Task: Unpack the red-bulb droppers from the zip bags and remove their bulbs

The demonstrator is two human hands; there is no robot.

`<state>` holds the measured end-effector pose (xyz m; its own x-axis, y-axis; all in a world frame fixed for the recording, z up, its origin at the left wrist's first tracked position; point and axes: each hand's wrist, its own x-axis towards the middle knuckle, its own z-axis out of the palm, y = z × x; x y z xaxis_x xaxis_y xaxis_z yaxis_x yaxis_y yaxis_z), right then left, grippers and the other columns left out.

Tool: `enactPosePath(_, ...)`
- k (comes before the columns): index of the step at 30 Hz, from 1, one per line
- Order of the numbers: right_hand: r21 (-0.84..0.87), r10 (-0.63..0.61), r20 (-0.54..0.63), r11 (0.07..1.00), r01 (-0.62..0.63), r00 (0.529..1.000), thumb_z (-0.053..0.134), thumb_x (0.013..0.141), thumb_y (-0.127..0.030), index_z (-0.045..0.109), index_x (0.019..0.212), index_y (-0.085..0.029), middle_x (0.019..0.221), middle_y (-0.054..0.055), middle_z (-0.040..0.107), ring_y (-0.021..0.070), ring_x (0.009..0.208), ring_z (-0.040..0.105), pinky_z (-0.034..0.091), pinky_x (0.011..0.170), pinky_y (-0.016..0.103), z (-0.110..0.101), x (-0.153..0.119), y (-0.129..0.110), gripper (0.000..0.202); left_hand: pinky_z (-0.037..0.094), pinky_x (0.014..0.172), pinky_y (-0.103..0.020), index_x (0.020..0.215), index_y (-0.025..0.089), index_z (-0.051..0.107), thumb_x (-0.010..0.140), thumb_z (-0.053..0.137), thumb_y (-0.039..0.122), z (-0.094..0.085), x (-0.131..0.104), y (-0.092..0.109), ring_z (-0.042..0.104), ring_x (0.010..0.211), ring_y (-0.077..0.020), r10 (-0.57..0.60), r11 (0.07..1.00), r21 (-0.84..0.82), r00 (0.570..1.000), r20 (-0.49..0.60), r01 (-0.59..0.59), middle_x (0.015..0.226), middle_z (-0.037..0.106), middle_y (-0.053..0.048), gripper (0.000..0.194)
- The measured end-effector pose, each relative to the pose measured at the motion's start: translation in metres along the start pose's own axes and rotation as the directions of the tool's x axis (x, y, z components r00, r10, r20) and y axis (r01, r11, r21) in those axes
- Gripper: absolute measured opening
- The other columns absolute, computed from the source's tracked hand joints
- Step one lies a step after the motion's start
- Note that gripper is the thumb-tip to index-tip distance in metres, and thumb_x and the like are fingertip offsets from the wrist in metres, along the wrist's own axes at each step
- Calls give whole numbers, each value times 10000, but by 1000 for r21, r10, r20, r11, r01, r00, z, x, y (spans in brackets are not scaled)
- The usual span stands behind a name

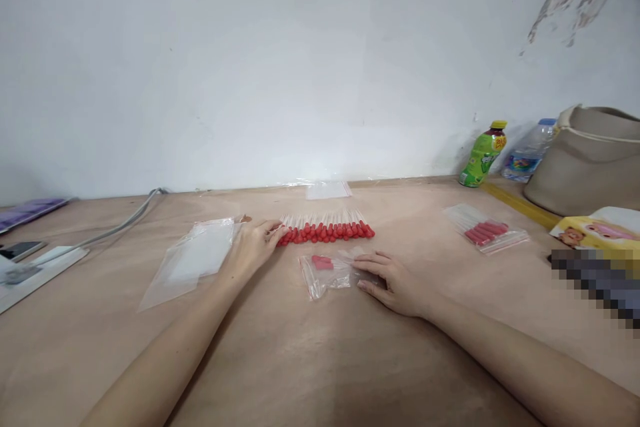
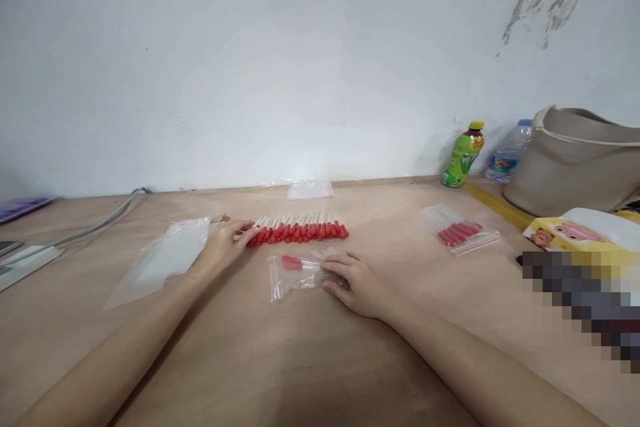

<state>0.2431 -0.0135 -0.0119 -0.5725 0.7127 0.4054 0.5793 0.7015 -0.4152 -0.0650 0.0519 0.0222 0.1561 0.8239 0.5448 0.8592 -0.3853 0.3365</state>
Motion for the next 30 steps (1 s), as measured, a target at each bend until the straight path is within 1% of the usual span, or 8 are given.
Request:
enactPosePath(4,3,2,7,1000,-2,1000,486,826,-316,517,1174,-232,1163,65,568,207,1099,489,353,965,419,0,0,0,359,409,820,-322,972,188,631,787,498,485,-7,1,22,561,899,-210,173,978,107,983,61,-179,972,632,-65,375)
enactPosePath(8,-5,3,10,1000,-3,1000,479,830,-321,516,1176,-224,1167,67,562,210,1096,483,351,964,415,0,0,-1,362,395,813,-326,1011,197,616,796,512,447,2,9,38,538,902,-205,287,944,123,945,155,-307,936,622,-63,346)
enactPosePath(13,-11,17,11,1000,-16,1000,481,827,-323,516,1176,-234,1177,63,551,207,1100,477,351,965,408,-1,0,-2,362,362,829,-348,944,203,643,847,464,321,19,20,39,546,860,-195,260,947,157,956,138,-280,872,657,-47,235)
enactPosePath(17,-5,18,9,1000,-18,1000,487,822,-317,514,1178,-237,1172,67,552,208,1098,480,361,956,407,-1,0,-2,366,359,815,-344,900,195,659,853,453,250,18,20,34,553,837,-194,209,963,172,978,17,-208,857,673,-43,218)
enactPosePath(21,-4,9,5,1000,-9,1000,487,822,-309,524,1164,-229,1160,66,561,201,1079,491,354,959,405,-1,1,-1,353,368,788,-350,844,205,664,834,491,279,14,16,30,558,806,-198,223,956,188,974,30,-225,813,671,-37,188)
enactPosePath(26,2,14,7,1000,-14,1000,485,822,-316,515,1169,-227,1160,62,559,201,1084,483,358,958,401,-1,0,-2,360,399,774,-322,904,185,615,838,480,269,7,-10,38,537,834,-179,287,957,82,950,-124,-278,859,601,-55,172)
enactPosePath(28,5,32,8,999,-32,999,487,819,-326,510,1172,-218,1160,64,558,203,1090,476,363,957,396,-2,0,-3,370,421,739,-288,869,176,600,838,474,243,3,-31,43,533,788,-154,297,953,-26,947,-119,-302,807,569,-42,147)
enactPosePath(30,7,53,-1,999,-53,999,496,811,-335,506,1177,-206,1171,76,549,210,1100,469,373,950,392,-2,-1,-3,388,431,646,-251,790,167,598,823,488,237,-1,-53,48,521,689,-130,307,943,-113,950,-55,-311,728,537,-27,134)
